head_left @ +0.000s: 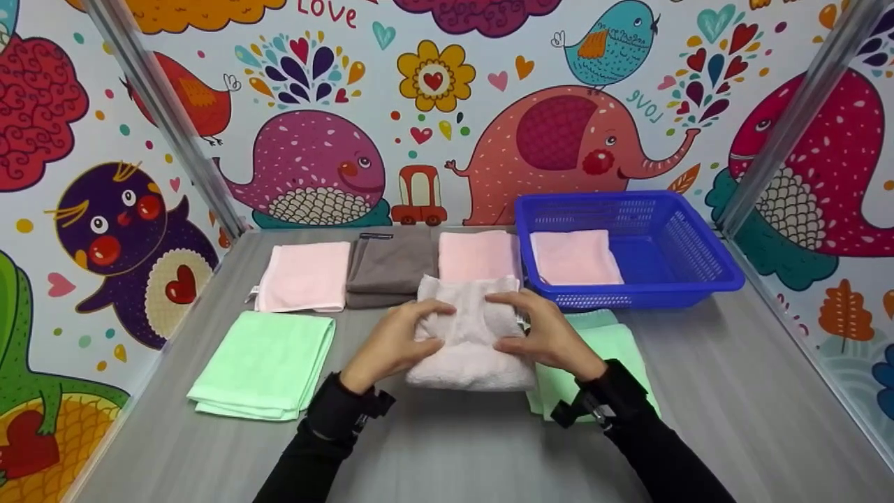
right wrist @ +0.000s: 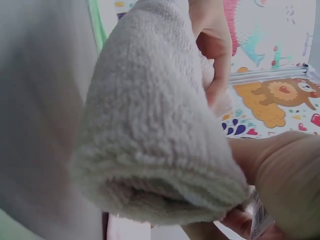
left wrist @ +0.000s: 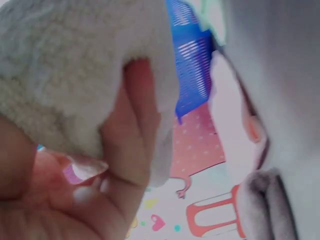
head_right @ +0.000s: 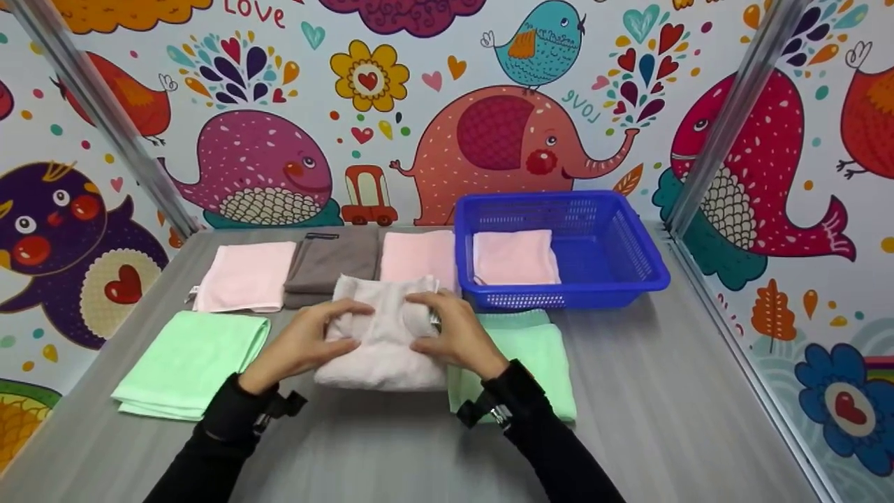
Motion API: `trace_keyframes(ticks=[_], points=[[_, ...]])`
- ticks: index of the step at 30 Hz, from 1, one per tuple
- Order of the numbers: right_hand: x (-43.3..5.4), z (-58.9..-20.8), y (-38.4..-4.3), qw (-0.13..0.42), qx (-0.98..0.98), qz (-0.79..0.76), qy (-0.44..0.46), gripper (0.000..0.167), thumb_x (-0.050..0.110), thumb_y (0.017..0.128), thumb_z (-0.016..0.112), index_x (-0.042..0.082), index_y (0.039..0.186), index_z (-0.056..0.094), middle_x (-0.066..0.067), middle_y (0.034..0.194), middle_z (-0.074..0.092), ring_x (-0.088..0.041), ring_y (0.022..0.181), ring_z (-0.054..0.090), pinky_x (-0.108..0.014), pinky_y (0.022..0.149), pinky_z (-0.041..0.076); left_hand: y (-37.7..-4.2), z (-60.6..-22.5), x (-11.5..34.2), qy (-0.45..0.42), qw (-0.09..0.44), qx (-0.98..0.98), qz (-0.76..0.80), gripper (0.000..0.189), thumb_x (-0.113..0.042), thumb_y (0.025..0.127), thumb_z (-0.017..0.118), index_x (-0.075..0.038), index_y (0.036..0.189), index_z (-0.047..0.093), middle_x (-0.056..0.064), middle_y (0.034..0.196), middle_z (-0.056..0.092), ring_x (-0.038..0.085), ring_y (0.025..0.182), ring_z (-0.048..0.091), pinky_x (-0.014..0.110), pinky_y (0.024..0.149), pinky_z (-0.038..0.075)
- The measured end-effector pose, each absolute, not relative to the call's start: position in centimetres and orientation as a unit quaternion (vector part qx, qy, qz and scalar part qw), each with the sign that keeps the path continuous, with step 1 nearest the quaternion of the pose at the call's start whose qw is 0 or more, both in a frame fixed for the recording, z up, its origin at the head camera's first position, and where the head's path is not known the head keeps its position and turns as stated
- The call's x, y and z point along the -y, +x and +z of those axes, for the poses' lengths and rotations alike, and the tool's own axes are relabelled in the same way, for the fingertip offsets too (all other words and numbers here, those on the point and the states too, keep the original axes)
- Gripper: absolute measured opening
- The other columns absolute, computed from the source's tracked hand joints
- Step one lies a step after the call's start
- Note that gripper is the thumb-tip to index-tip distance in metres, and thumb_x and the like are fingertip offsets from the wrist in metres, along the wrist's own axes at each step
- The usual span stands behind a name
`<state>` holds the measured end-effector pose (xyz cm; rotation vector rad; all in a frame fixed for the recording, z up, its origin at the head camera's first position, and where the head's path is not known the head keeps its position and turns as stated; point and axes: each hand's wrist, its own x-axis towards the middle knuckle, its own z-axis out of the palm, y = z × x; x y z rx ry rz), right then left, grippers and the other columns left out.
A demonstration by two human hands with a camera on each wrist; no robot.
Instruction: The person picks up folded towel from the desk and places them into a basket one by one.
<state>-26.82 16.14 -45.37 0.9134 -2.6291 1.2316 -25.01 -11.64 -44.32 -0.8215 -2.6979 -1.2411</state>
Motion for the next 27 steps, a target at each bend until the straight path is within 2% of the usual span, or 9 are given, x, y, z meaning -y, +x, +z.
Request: trace_keyframes(ticks=[5, 12, 16, 27], points=[[-16.3, -45.0, -26.7, 0.055, 0.866, 0.410, 0.281, 0.066, 0.015, 0.078, 0.091, 0.014, 0.139, 0.066, -0.008, 0.123, 0.068, -0.021, 0.104, 0.056, -0.037, 0.087, 0.046, -25.1, -44.0, 11.5, -0.275, 0.037, 0.871, -0.405, 0.041, -0.005, 0.088, 0.076, -0.009, 0.128, 0.071, 0.007, 0.129, 0.071, 0.026, 0.113, 0.063, 0.045, 0.097, 0.050], [-15.5, -45.3, -27.0, 0.058, 0.869, 0.397, 0.290, 0.066, 0.017, 0.081, 0.090, 0.014, 0.141, 0.064, -0.010, 0.130, 0.068, -0.024, 0.113, 0.060, -0.041, 0.093, 0.050, -25.2, -44.0, 12.0, -0.262, 0.046, 0.876, -0.402, 0.030, -0.005, 0.085, 0.079, -0.013, 0.112, 0.071, 0.004, 0.114, 0.072, 0.021, 0.101, 0.061, 0.039, 0.090, 0.048], [-15.3, -45.2, -26.9, 0.065, 0.869, 0.397, 0.289, 0.065, 0.010, 0.079, 0.090, 0.012, 0.140, 0.066, -0.011, 0.126, 0.068, -0.026, 0.111, 0.060, -0.044, 0.092, 0.049, -25.4, -44.1, 12.3, -0.280, 0.041, 0.870, -0.403, 0.028, -0.006, 0.087, 0.077, -0.012, 0.113, 0.070, 0.005, 0.115, 0.071, 0.022, 0.103, 0.061, 0.040, 0.091, 0.048], [-14.9, -44.7, -28.3, 0.085, 0.883, 0.366, 0.281, 0.066, 0.003, 0.075, 0.087, 0.004, 0.137, 0.066, -0.016, 0.119, 0.069, -0.026, 0.098, 0.059, -0.039, 0.083, 0.047, -27.4, -44.2, 11.3, -0.293, 0.024, 0.862, -0.414, 0.029, -0.004, 0.089, 0.075, -0.008, 0.117, 0.069, 0.010, 0.120, 0.071, 0.027, 0.113, 0.063, 0.046, 0.099, 0.048]])
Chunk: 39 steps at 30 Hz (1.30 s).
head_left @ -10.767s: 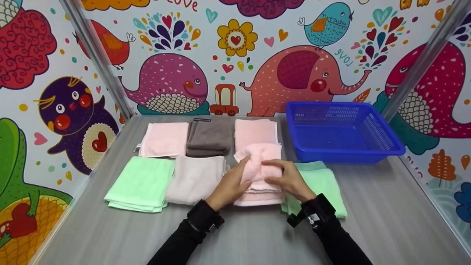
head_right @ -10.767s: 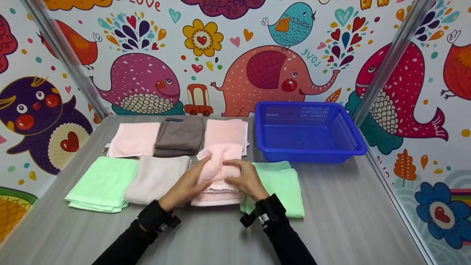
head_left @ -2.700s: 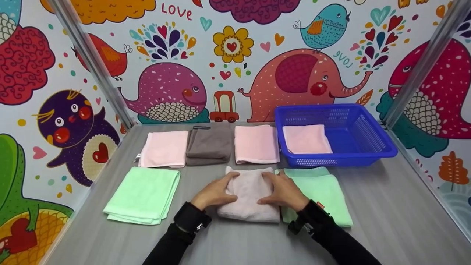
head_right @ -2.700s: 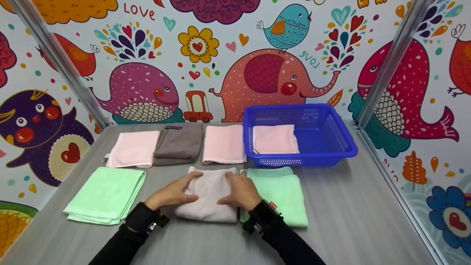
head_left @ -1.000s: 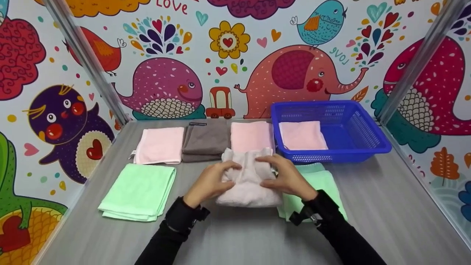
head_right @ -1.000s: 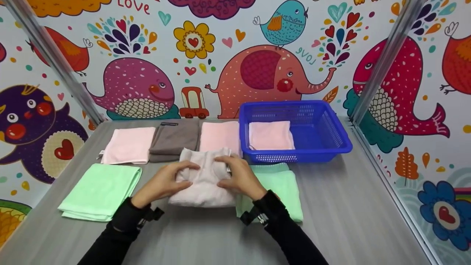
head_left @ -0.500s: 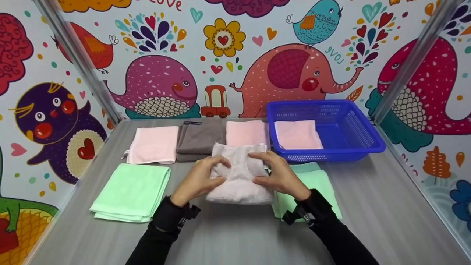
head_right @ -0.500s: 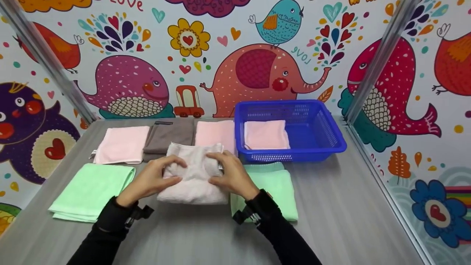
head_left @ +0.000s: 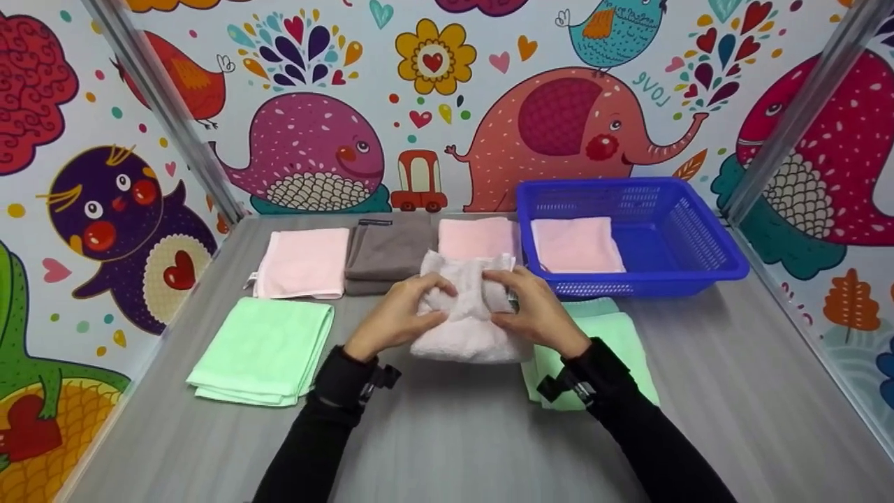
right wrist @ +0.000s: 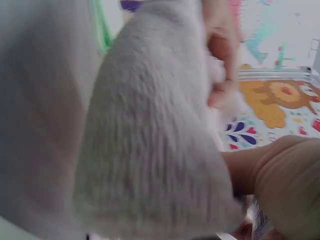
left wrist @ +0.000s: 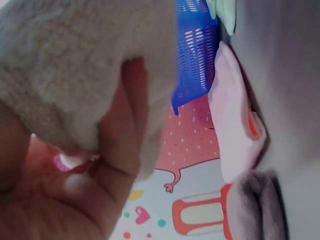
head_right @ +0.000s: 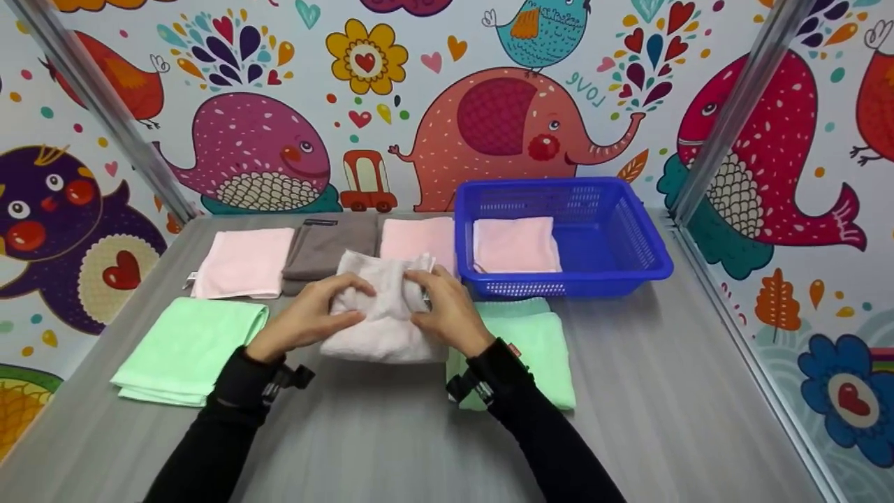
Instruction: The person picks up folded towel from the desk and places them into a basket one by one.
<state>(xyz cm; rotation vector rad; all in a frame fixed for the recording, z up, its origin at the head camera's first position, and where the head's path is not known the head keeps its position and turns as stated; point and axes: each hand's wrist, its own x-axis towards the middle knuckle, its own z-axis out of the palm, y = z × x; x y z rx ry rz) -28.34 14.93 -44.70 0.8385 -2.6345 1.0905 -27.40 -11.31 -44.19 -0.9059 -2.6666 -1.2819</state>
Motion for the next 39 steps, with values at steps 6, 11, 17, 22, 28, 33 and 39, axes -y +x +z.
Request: trace_keyframes(ticks=[6, 11, 17, 22, 28, 33, 39], points=[[-16.3, -43.1, -30.4, 0.106, 0.893, 0.345, 0.268, 0.067, -0.002, 0.073, 0.085, 0.001, 0.137, 0.065, -0.019, 0.111, 0.067, -0.027, 0.091, 0.057, -0.039, 0.076, 0.048, -29.8, -43.5, 8.9, -0.286, 0.054, 0.859, -0.421, 0.029, -0.006, 0.089, 0.075, -0.007, 0.117, 0.070, 0.009, 0.120, 0.072, 0.026, 0.110, 0.064, 0.046, 0.097, 0.050], [-18.0, -40.8, -31.9, 0.135, 0.908, 0.323, 0.230, 0.069, -0.003, 0.073, 0.082, 0.004, 0.139, 0.064, -0.022, 0.104, 0.061, -0.031, 0.087, 0.058, -0.045, 0.074, 0.050, -32.4, -41.9, 6.6, -0.293, 0.076, 0.851, -0.429, 0.026, -0.007, 0.090, 0.075, -0.007, 0.116, 0.071, 0.009, 0.117, 0.073, 0.025, 0.110, 0.065, 0.043, 0.098, 0.051], [-20.8, -38.7, -33.8, 0.163, 0.928, 0.287, 0.174, 0.070, -0.006, 0.077, 0.079, 0.010, 0.143, 0.062, -0.020, 0.100, 0.056, -0.031, 0.083, 0.055, -0.044, 0.072, 0.050, -35.0, -40.6, 2.5, -0.290, 0.094, 0.859, -0.411, 0.018, -0.011, 0.093, 0.073, -0.009, 0.111, 0.073, 0.007, 0.112, 0.074, 0.024, 0.105, 0.063, 0.040, 0.094, 0.050], [-22.9, -38.0, -34.9, 0.208, 0.927, 0.279, 0.140, 0.066, -0.009, 0.079, 0.073, 0.016, 0.140, 0.066, -0.018, 0.102, 0.056, -0.032, 0.083, 0.056, -0.047, 0.072, 0.050, -36.3, -39.9, -0.5, -0.265, 0.090, 0.875, -0.395, 0.013, -0.014, 0.094, 0.069, -0.013, 0.106, 0.075, 0.010, 0.116, 0.071, 0.024, 0.108, 0.060, 0.039, 0.092, 0.051], [-25.1, -37.9, -36.2, 0.256, 0.920, 0.277, 0.105, 0.064, -0.008, 0.081, 0.070, 0.019, 0.139, 0.068, -0.020, 0.106, 0.059, -0.040, 0.090, 0.060, -0.056, 0.076, 0.047, -37.7, -39.4, -3.4, -0.252, 0.049, 0.880, -0.399, 0.033, -0.010, 0.090, 0.064, -0.015, 0.122, 0.071, 0.015, 0.127, 0.060, 0.022, 0.108, 0.058, 0.034, 0.089, 0.050], [-26.5, -38.1, -37.0, 0.284, 0.915, 0.274, 0.083, 0.068, -0.012, 0.078, 0.068, 0.017, 0.139, 0.067, -0.024, 0.112, 0.060, -0.047, 0.099, 0.061, -0.063, 0.084, 0.048, -38.4, -40.1, -5.5, -0.256, 0.049, 0.877, -0.404, 0.041, -0.004, 0.095, 0.060, -0.018, 0.134, 0.066, 0.016, 0.125, 0.056, 0.021, 0.104, 0.056, 0.030, 0.085, 0.049], [-28.1, -39.7, -37.5, 0.256, 0.926, 0.271, 0.055, 0.067, -0.011, 0.082, 0.067, 0.015, 0.144, 0.063, -0.026, 0.109, 0.057, -0.046, 0.095, 0.058, -0.060, 0.086, 0.046, -38.7, -42.7, -7.3, -0.245, 0.078, 0.886, -0.386, 0.028, -0.009, 0.101, 0.062, -0.022, 0.124, 0.073, 0.013, 0.118, 0.057, 0.017, 0.092, 0.055, 0.023, 0.075, 0.045]])
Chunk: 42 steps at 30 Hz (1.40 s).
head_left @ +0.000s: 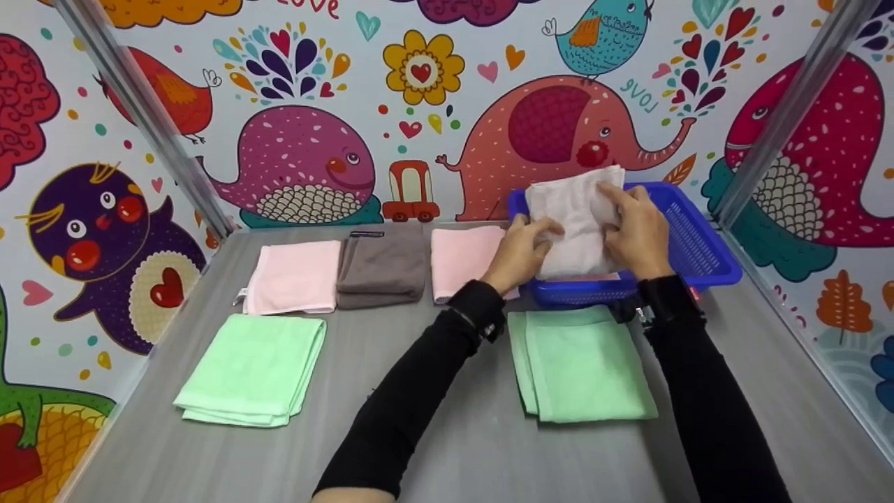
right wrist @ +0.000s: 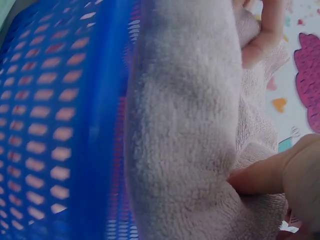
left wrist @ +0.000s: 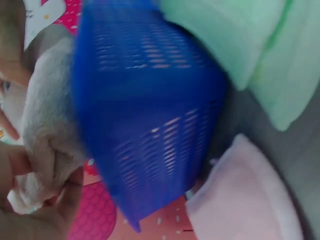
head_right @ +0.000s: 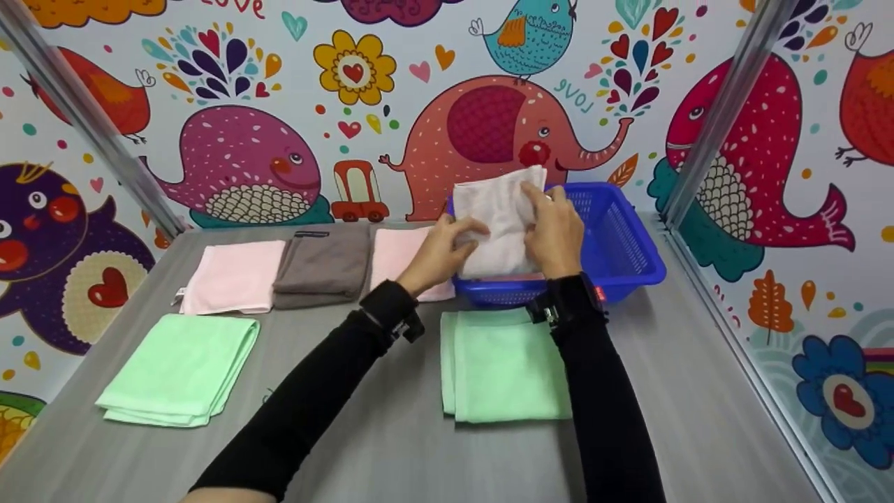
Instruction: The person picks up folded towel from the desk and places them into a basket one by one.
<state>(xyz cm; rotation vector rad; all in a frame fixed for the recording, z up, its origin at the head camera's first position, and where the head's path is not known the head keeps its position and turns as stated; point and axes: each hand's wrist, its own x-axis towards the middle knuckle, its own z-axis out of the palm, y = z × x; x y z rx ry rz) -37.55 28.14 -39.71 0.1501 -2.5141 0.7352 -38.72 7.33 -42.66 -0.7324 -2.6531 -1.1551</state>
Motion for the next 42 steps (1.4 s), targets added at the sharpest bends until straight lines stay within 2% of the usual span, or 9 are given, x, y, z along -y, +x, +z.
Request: trace_keyframes(ticks=[4, 10, 17, 22, 31, 37, 39, 42], points=[[-28.8, -40.6, -38.0, 0.241, 0.929, 0.277, 0.053, 0.066, -0.011, 0.082, 0.067, 0.012, 0.143, 0.062, -0.027, 0.111, 0.058, -0.046, 0.096, 0.057, -0.061, 0.088, 0.046, -39.0, -43.4, -8.3, -0.234, 0.109, 0.897, -0.359, 0.028, -0.008, 0.100, 0.065, -0.021, 0.123, 0.074, 0.012, 0.118, 0.060, 0.020, 0.092, 0.061, 0.026, 0.078, 0.050], [-29.3, -41.8, -38.4, 0.232, 0.932, 0.270, 0.072, 0.066, -0.011, 0.082, 0.068, 0.009, 0.144, 0.061, -0.029, 0.113, 0.058, -0.050, 0.099, 0.059, -0.064, 0.090, 0.046, -39.0, -43.6, -9.4, -0.219, 0.129, 0.924, -0.286, 0.032, -0.007, 0.096, 0.068, -0.019, 0.125, 0.074, 0.011, 0.119, 0.066, 0.026, 0.104, 0.070, 0.037, 0.091, 0.056], [-29.7, -42.9, -38.8, 0.220, 0.936, 0.264, 0.076, 0.066, -0.012, 0.081, 0.068, 0.006, 0.144, 0.060, -0.030, 0.114, 0.057, -0.052, 0.102, 0.058, -0.065, 0.093, 0.046, -38.9, -43.8, -10.6, -0.200, 0.131, 0.949, -0.205, 0.036, -0.006, 0.096, 0.067, -0.021, 0.128, 0.073, 0.011, 0.128, 0.064, 0.031, 0.099, 0.074, 0.038, 0.085, 0.059], [-29.8, -43.5, -39.3, 0.223, 0.937, 0.255, 0.086, 0.065, -0.010, 0.079, 0.069, 0.005, 0.142, 0.061, -0.031, 0.113, 0.058, -0.054, 0.101, 0.059, -0.066, 0.092, 0.046, -39.1, -43.8, -10.9, -0.195, 0.124, 0.957, -0.173, 0.038, -0.003, 0.096, 0.066, -0.021, 0.128, 0.073, 0.014, 0.134, 0.063, 0.031, 0.101, 0.074, 0.039, 0.086, 0.059], [-30.2, -44.1, -39.6, 0.219, 0.939, 0.249, 0.097, 0.065, -0.010, 0.079, 0.070, 0.004, 0.141, 0.061, -0.031, 0.113, 0.058, -0.055, 0.099, 0.060, -0.067, 0.091, 0.046, -39.2, -44.2, -11.4, -0.216, 0.133, 0.957, -0.142, 0.028, -0.003, 0.101, 0.059, -0.016, 0.122, 0.074, 0.015, 0.124, 0.064, 0.029, 0.096, 0.075, 0.035, 0.078, 0.062], [-30.4, -44.8, -39.9, 0.202, 0.942, 0.248, 0.098, 0.064, -0.009, 0.080, 0.069, 0.004, 0.142, 0.060, -0.031, 0.114, 0.058, -0.054, 0.098, 0.059, -0.066, 0.090, 0.046, -39.4, -45.0, -11.7, -0.233, 0.178, 0.953, -0.072, 0.022, -0.004, 0.099, 0.059, -0.012, 0.112, 0.075, 0.015, 0.115, 0.068, 0.026, 0.088, 0.076, 0.035, 0.072, 0.063], [-30.5, -44.9, -40.1, 0.195, 0.943, 0.249, 0.100, 0.064, -0.009, 0.080, 0.068, 0.003, 0.142, 0.060, -0.030, 0.115, 0.057, -0.054, 0.098, 0.059, -0.066, 0.090, 0.046, -39.5, -45.2, -11.7, -0.234, 0.200, 0.950, -0.038, 0.019, -0.006, 0.098, 0.060, -0.013, 0.108, 0.075, 0.013, 0.111, 0.070, 0.023, 0.089, 0.075, 0.034, 0.076, 0.062], [-30.4, -45.2, -40.3, 0.183, 0.945, 0.250, 0.107, 0.064, -0.008, 0.081, 0.067, 0.003, 0.143, 0.059, -0.030, 0.116, 0.056, -0.051, 0.097, 0.058, -0.065, 0.089, 0.046, -39.7, -45.3, -11.8, -0.226, 0.207, 0.952, 0.001, 0.018, -0.012, 0.097, 0.062, -0.016, 0.107, 0.076, 0.009, 0.110, 0.072, 0.022, 0.098, 0.073, 0.034, 0.087, 0.056]])
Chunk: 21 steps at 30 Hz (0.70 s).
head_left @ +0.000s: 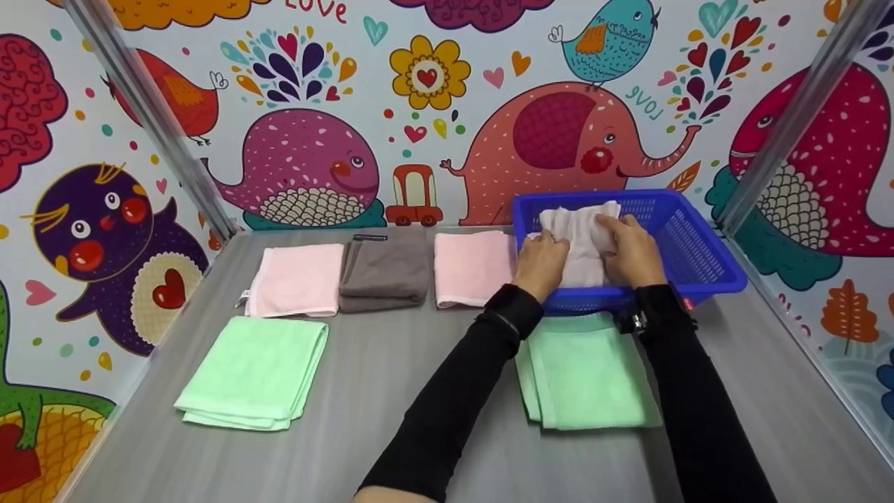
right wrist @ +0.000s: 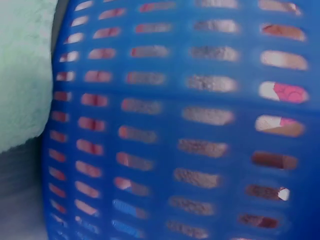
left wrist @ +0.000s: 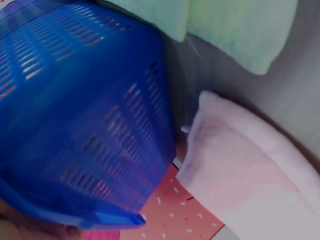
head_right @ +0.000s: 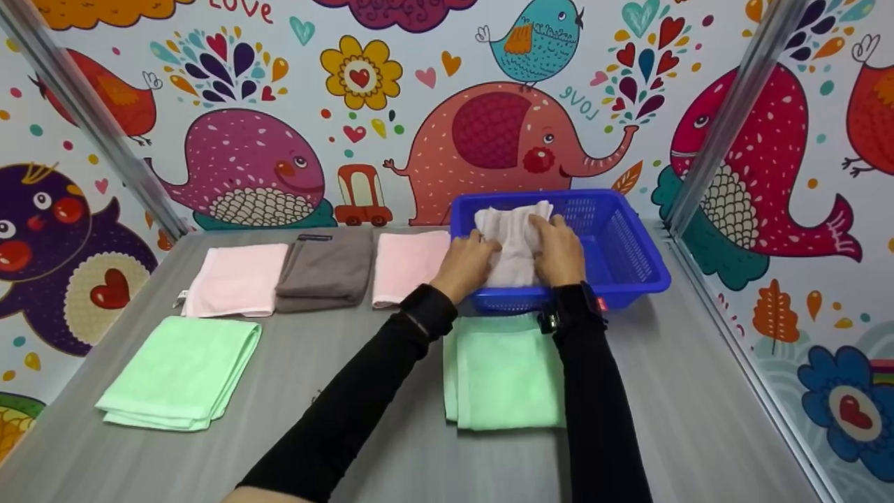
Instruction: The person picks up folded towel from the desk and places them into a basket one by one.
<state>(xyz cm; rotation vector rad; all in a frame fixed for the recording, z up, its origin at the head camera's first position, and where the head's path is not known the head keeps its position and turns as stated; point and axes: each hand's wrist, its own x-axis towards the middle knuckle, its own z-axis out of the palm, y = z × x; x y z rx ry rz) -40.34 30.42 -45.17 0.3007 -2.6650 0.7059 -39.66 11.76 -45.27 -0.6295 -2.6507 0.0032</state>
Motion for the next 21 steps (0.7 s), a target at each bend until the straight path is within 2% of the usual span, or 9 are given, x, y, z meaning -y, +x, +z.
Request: trace_keyframes(ticks=[3, 8, 10, 12, 14, 17, 19, 21], points=[[-30.31, -45.46, -40.48, 0.162, 0.947, 0.250, 0.117, 0.066, -0.010, 0.080, 0.068, 0.002, 0.145, 0.057, -0.030, 0.118, 0.052, -0.050, 0.097, 0.056, -0.063, 0.088, 0.047, -39.77, -45.28, -11.71, -0.210, 0.168, 0.963, 0.026, 0.020, -0.020, 0.097, 0.063, -0.022, 0.112, 0.076, 0.007, 0.118, 0.072, 0.022, 0.112, 0.066, 0.038, 0.096, 0.046], [-30.07, -45.80, -40.67, 0.126, 0.949, 0.256, 0.132, 0.068, -0.011, 0.078, 0.069, -0.001, 0.144, 0.056, -0.030, 0.123, 0.048, -0.049, 0.102, 0.055, -0.061, 0.088, 0.049, -40.03, -45.17, -11.48, -0.181, 0.083, 0.980, 0.026, 0.028, -0.031, 0.094, 0.067, -0.030, 0.122, 0.074, 0.001, 0.134, 0.069, 0.021, 0.136, 0.051, 0.051, 0.120, 0.028], [-29.96, -45.90, -40.79, 0.116, 0.951, 0.255, 0.132, 0.065, -0.008, 0.080, 0.070, -0.002, 0.143, 0.057, -0.030, 0.125, 0.048, -0.050, 0.104, 0.056, -0.062, 0.090, 0.049, -40.13, -45.15, -11.36, -0.169, 0.059, 0.984, 0.016, 0.031, -0.033, 0.094, 0.068, -0.033, 0.124, 0.073, -0.001, 0.140, 0.066, 0.021, 0.141, 0.047, 0.055, 0.124, 0.023], [-29.81, -45.97, -40.89, 0.102, 0.955, 0.246, 0.127, 0.059, -0.004, 0.084, 0.070, -0.002, 0.142, 0.058, -0.032, 0.127, 0.047, -0.052, 0.107, 0.057, -0.063, 0.094, 0.049, -40.21, -45.15, -11.30, -0.160, 0.041, 0.986, 0.010, 0.034, -0.036, 0.094, 0.067, -0.035, 0.128, 0.072, 0.000, 0.147, 0.060, 0.021, 0.144, 0.044, 0.056, 0.124, 0.023], [-29.71, -46.01, -41.00, 0.086, 0.962, 0.228, 0.121, 0.056, 0.001, 0.087, 0.067, -0.001, 0.142, 0.058, -0.034, 0.133, 0.044, -0.055, 0.113, 0.056, -0.066, 0.099, 0.047, -40.25, -45.16, -11.32, -0.151, 0.038, 0.988, 0.009, 0.039, -0.037, 0.093, 0.068, -0.037, 0.132, 0.069, 0.000, 0.155, 0.052, 0.021, 0.146, 0.043, 0.054, 0.124, 0.024], [-29.63, -45.91, -41.11, 0.060, 0.973, 0.191, 0.116, 0.051, 0.007, 0.091, 0.064, 0.000, 0.142, 0.058, -0.038, 0.144, 0.040, -0.062, 0.119, 0.052, -0.070, 0.103, 0.043, -40.33, -45.16, -11.52, -0.154, 0.063, 0.986, 0.012, 0.044, -0.036, 0.093, 0.070, -0.039, 0.136, 0.066, -0.004, 0.162, 0.043, 0.019, 0.148, 0.040, 0.051, 0.124, 0.027], [-29.62, -45.74, -41.09, 0.038, 0.979, 0.163, 0.113, 0.049, 0.010, 0.094, 0.063, 0.001, 0.142, 0.059, -0.037, 0.152, 0.036, -0.065, 0.127, 0.047, -0.072, 0.108, 0.039, -40.37, -45.11, -11.73, -0.164, 0.088, 0.982, 0.015, 0.045, -0.034, 0.092, 0.071, -0.039, 0.136, 0.067, -0.007, 0.162, 0.043, 0.016, 0.147, 0.041, 0.047, 0.123, 0.029], [-29.56, -45.51, -41.00, 0.005, 0.985, 0.138, 0.105, 0.047, 0.014, 0.097, 0.062, 0.003, 0.142, 0.059, -0.033, 0.159, 0.032, -0.066, 0.133, 0.041, -0.074, 0.109, 0.035, -40.44, -45.09, -11.87, -0.176, 0.101, 0.979, 0.027, 0.042, -0.033, 0.092, 0.070, -0.037, 0.134, 0.068, -0.009, 0.156, 0.049, 0.014, 0.145, 0.042, 0.045, 0.122, 0.029]])
